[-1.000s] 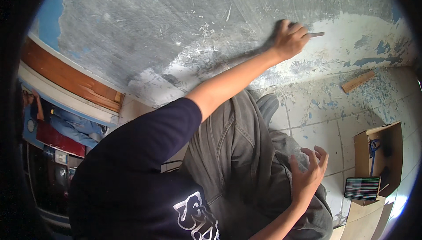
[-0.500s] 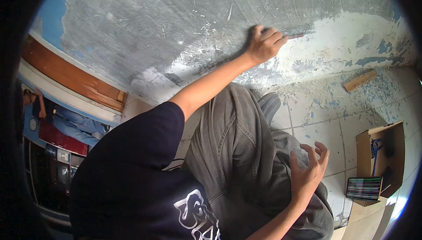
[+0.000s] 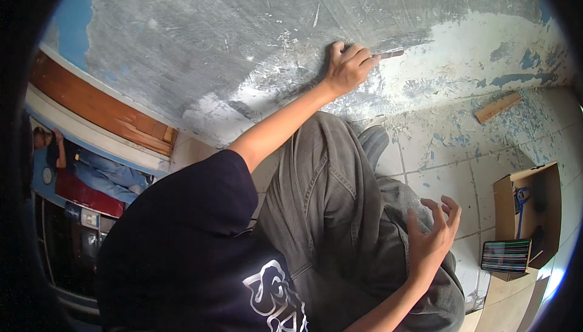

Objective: The person sands a wall with sandpaper, folds and rolls the sandpaper by hand, and uses it to sand the wall again.

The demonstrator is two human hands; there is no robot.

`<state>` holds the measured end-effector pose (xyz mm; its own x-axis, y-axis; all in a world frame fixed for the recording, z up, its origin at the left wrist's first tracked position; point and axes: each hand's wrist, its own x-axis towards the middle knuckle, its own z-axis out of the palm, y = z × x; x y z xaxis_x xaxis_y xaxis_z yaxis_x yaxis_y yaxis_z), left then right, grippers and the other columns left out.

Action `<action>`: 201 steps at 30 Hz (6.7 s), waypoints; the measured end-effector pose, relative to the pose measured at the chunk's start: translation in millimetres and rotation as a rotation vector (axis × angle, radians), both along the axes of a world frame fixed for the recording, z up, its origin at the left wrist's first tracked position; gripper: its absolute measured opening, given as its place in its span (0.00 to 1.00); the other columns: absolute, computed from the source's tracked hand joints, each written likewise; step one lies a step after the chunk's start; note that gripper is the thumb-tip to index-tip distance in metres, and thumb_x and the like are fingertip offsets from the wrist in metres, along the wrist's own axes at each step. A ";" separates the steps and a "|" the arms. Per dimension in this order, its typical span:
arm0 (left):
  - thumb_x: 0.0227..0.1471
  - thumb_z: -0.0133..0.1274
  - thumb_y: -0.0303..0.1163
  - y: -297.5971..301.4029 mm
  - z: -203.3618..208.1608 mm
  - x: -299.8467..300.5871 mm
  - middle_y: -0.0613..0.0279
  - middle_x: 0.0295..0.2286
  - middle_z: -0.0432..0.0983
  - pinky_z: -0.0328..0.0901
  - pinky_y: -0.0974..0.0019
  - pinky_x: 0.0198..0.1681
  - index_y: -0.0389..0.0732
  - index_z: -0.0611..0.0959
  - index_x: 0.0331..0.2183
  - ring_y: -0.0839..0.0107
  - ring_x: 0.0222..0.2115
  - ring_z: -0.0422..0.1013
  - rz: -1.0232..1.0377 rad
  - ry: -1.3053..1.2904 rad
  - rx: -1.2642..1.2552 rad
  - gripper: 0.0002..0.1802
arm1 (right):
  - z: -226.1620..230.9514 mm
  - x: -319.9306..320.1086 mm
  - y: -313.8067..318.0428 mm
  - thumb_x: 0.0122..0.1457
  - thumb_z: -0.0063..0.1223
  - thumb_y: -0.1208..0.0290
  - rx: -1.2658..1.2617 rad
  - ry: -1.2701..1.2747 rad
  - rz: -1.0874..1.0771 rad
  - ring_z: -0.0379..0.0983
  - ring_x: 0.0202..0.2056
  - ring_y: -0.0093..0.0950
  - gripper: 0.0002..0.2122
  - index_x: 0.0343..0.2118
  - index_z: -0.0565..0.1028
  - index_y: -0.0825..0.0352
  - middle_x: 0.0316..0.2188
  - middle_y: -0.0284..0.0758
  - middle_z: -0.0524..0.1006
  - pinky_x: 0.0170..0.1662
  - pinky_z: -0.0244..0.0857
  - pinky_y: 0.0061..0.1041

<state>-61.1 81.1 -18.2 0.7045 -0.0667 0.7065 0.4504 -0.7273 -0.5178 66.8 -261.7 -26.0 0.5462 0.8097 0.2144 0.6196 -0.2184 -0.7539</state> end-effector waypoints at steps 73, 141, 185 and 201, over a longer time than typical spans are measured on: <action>0.48 0.50 0.33 -141.5 -59.9 85.2 0.60 0.30 0.74 0.63 0.70 0.34 0.36 0.78 0.36 0.75 0.31 0.68 -0.316 -0.593 -2.271 0.13 | -57.7 29.1 29.3 0.53 0.52 0.64 -0.063 0.448 -0.312 0.73 0.24 0.20 0.12 0.27 0.75 0.71 0.19 0.34 0.76 0.26 0.63 0.17; 0.45 0.47 0.28 -139.1 -62.5 90.6 0.56 0.27 0.76 0.64 0.70 0.37 0.32 0.78 0.36 0.71 0.32 0.71 -0.247 -0.497 -2.154 0.15 | -45.9 69.4 50.8 0.59 0.42 0.58 0.120 1.360 -0.033 0.65 0.38 0.24 0.11 0.30 0.68 0.60 0.29 0.26 0.67 0.45 0.54 0.27; 0.39 0.61 0.34 -144.9 -57.0 88.4 0.59 0.24 0.77 0.64 0.73 0.30 0.37 0.81 0.29 0.78 0.25 0.71 -0.349 -0.366 -2.274 0.13 | -44.5 61.6 61.1 0.55 0.49 0.68 0.159 0.950 -0.047 0.65 0.47 0.27 0.18 0.47 0.67 0.69 0.44 0.37 0.70 0.48 0.58 0.29; 0.40 0.51 0.26 -151.4 -49.0 91.7 0.63 0.23 0.75 0.64 0.76 0.31 0.34 0.80 0.32 0.79 0.24 0.70 -0.527 -0.406 -2.461 0.12 | -56.0 63.9 62.8 0.52 0.55 0.67 0.068 0.850 -0.104 0.68 0.32 0.16 0.08 0.31 0.75 0.65 0.28 0.27 0.75 0.36 0.58 0.18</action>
